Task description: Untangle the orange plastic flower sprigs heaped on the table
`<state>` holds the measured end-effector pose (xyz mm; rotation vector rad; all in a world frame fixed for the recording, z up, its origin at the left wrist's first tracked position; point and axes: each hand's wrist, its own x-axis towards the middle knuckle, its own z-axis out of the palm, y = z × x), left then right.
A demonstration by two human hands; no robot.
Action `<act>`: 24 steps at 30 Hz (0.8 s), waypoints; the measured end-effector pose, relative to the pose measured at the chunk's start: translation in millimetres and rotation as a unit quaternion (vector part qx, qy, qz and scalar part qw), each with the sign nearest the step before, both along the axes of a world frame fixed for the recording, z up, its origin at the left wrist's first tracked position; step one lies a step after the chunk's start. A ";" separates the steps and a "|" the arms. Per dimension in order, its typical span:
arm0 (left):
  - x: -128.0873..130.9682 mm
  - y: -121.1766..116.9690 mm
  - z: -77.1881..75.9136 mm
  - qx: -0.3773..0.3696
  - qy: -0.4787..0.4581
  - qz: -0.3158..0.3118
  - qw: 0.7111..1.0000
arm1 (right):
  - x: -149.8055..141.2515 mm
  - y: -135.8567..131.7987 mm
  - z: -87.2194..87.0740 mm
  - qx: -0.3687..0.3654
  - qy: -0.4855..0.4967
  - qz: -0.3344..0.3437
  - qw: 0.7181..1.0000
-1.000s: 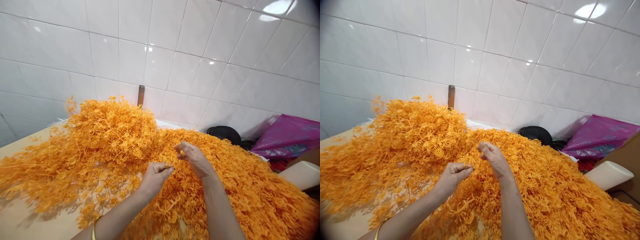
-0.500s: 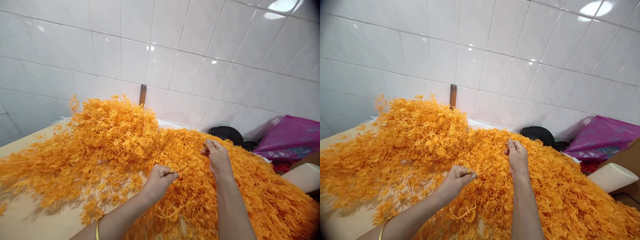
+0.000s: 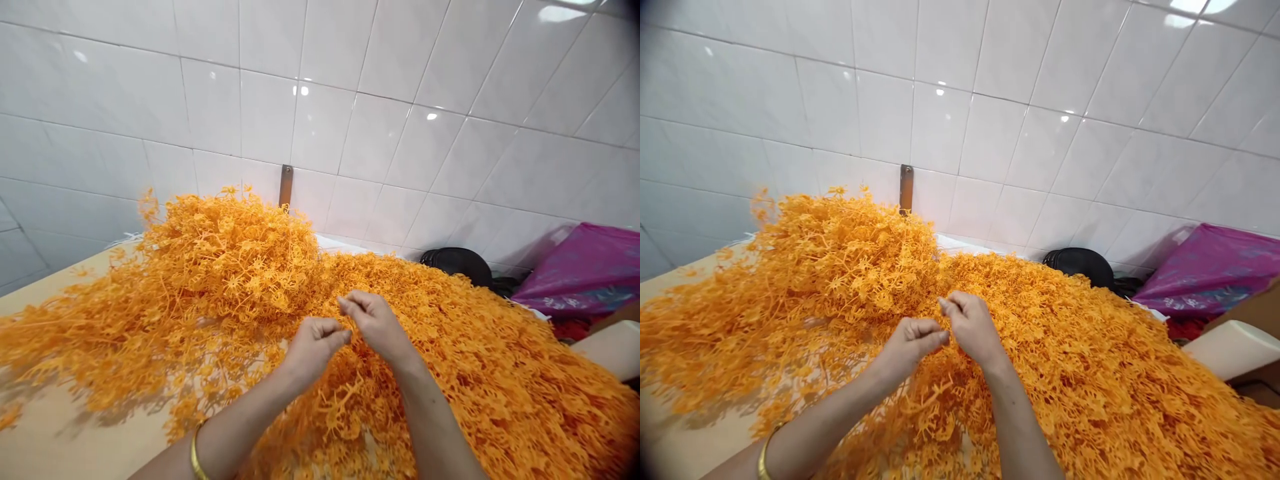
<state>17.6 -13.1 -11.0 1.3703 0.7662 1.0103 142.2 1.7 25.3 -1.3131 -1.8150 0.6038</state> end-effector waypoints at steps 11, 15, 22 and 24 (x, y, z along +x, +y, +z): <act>-45.3 17.1 42.1 -0.167 -0.336 -0.024 0.927 | 28.0 11.0 11.9 0.053 0.110 -0.168 0.978; -53.9 23.1 49.4 -0.208 -0.420 -0.048 0.882 | -0.7 1.0 14.6 -0.028 0.033 -0.009 0.999; -57.7 25.7 51.5 -0.201 -0.489 -0.057 0.847 | -41.9 -18.7 7.9 -0.138 -0.012 0.276 0.951; -60.0 29.7 50.6 -0.189 -0.489 -0.049 0.850 | -49.1 -18.7 0.0 -0.168 -0.023 0.297 0.940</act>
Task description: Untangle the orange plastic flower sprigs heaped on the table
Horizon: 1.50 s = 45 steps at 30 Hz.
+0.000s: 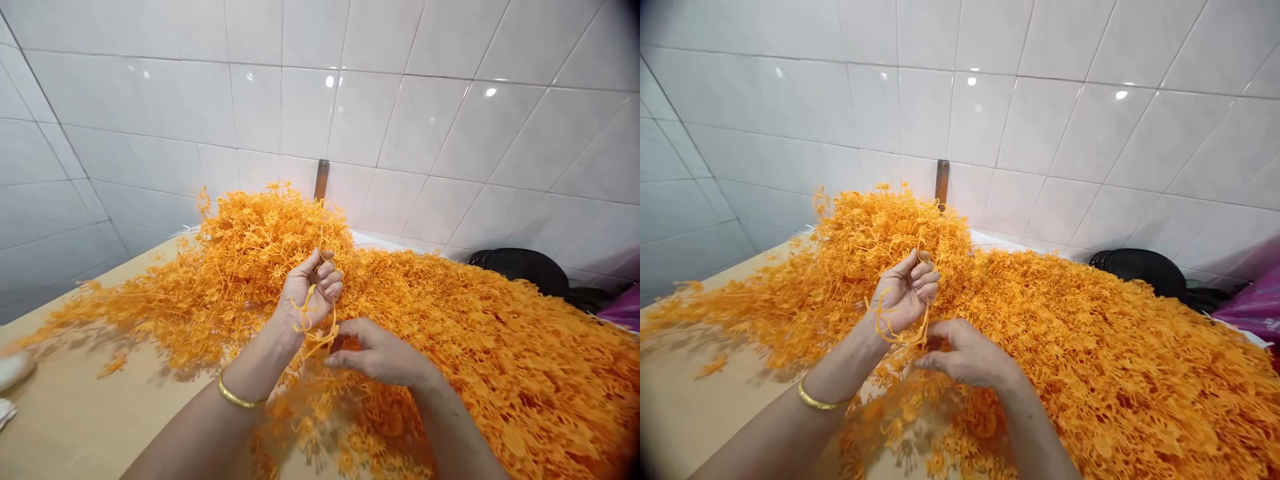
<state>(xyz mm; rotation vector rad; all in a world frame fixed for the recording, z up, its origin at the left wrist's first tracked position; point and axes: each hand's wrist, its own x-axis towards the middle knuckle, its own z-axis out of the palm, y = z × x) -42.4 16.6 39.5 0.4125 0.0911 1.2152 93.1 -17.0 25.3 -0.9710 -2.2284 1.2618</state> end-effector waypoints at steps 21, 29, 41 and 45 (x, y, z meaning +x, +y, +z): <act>25.8 -14.5 -18.0 0.100 0.381 -0.015 0.919 | 32.3 12.2 11.9 0.082 0.132 -0.266 0.951; 31.9 -14.4 -30.5 0.114 0.401 -0.152 0.896 | 39.4 25.6 1.8 0.184 0.060 -0.320 0.927; 26.9 -4.6 -24.0 -0.074 0.164 -0.028 0.983 | 26.4 1.6 25.5 0.284 0.040 -0.334 0.898; 25.1 -5.3 -19.6 -0.093 0.137 -0.009 0.986 | 15.6 -7.6 28.5 0.304 -0.010 -0.253 0.918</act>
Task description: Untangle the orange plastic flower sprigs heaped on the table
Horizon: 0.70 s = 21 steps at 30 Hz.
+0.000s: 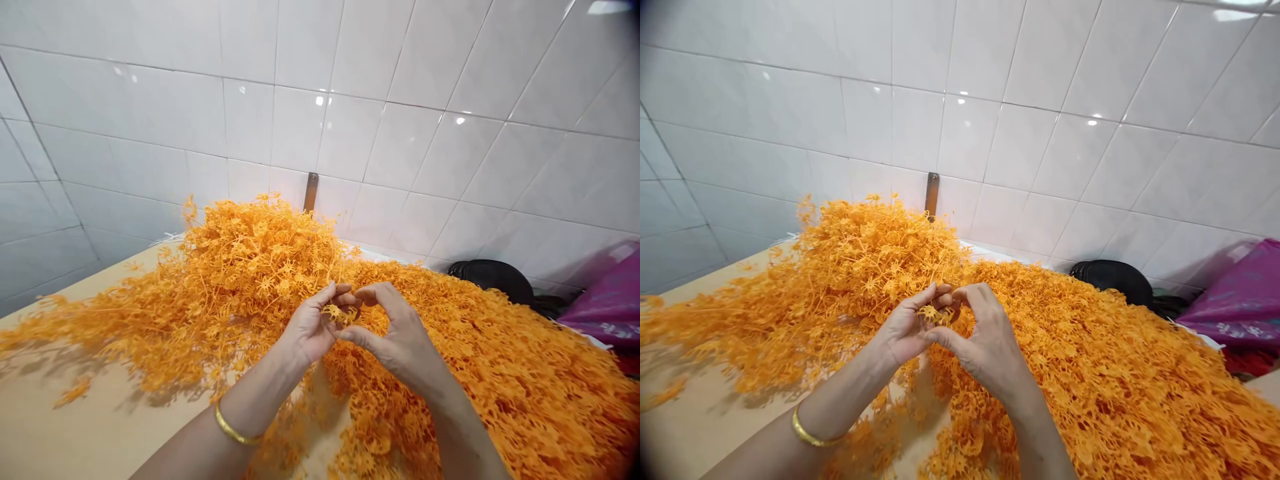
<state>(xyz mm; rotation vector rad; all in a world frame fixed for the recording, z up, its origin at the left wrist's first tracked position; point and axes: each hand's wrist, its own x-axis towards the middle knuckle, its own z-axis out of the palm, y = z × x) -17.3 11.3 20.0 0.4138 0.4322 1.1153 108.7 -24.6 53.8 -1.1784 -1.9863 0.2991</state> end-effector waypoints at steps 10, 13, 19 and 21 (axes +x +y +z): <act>-0.8 -3.3 9.9 -0.004 -0.050 0.015 0.999 | -10.1 9.8 -25.5 0.052 0.005 -0.060 0.997; 0.2 -2.3 9.1 -0.007 -0.047 0.030 0.998 | -14.3 10.3 -27.5 0.108 -0.038 -0.090 0.989; 5.4 -3.4 3.9 -0.015 -0.018 0.053 0.998 | -21.8 8.1 -27.7 0.125 0.006 -0.063 0.990; 5.2 -2.6 2.3 -0.010 -0.002 0.049 0.999 | -19.4 8.7 -26.3 0.079 0.052 -0.051 0.994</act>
